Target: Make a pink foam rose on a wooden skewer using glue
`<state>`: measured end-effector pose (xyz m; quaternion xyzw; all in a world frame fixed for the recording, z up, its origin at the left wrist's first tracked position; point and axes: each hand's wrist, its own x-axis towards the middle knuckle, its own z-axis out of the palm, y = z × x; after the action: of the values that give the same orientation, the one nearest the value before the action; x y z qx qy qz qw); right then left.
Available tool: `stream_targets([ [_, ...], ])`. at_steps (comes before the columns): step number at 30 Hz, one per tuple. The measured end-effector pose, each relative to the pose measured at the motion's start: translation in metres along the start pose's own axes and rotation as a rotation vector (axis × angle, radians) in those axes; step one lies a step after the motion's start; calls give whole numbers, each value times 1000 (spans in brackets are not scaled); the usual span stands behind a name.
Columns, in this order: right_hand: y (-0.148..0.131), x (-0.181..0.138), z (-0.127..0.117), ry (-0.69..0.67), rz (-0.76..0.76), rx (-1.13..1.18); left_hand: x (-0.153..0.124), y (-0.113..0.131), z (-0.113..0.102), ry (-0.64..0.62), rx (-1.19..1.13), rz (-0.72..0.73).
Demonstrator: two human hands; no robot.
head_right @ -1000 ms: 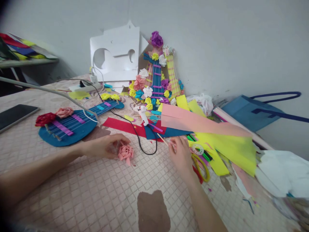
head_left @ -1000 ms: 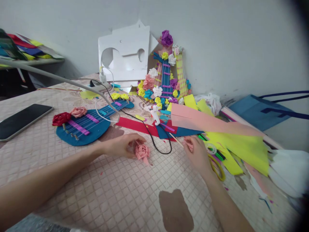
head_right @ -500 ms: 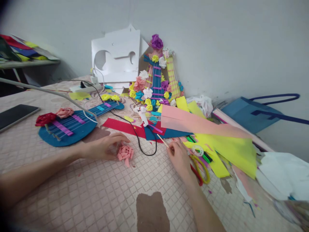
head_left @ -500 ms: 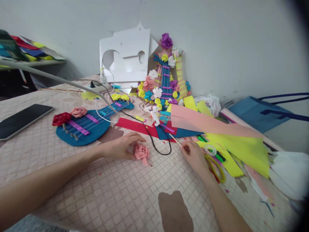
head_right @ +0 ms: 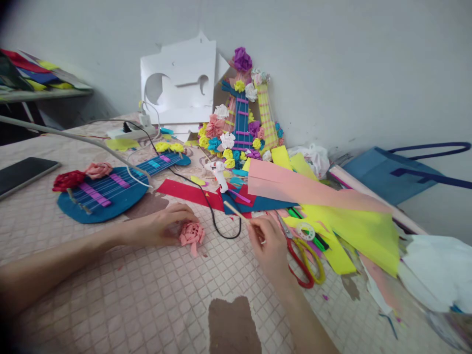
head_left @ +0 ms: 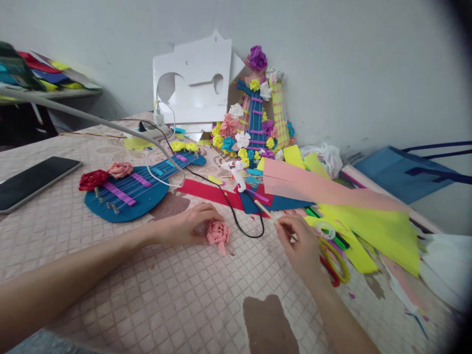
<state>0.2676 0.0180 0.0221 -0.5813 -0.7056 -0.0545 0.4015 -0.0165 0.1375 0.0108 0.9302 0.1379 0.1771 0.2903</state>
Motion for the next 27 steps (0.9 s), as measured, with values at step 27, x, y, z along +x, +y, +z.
stream_targets([
  [27,-32,-21,32,-338,10,215,-8,8,-7,127,261,175],
])
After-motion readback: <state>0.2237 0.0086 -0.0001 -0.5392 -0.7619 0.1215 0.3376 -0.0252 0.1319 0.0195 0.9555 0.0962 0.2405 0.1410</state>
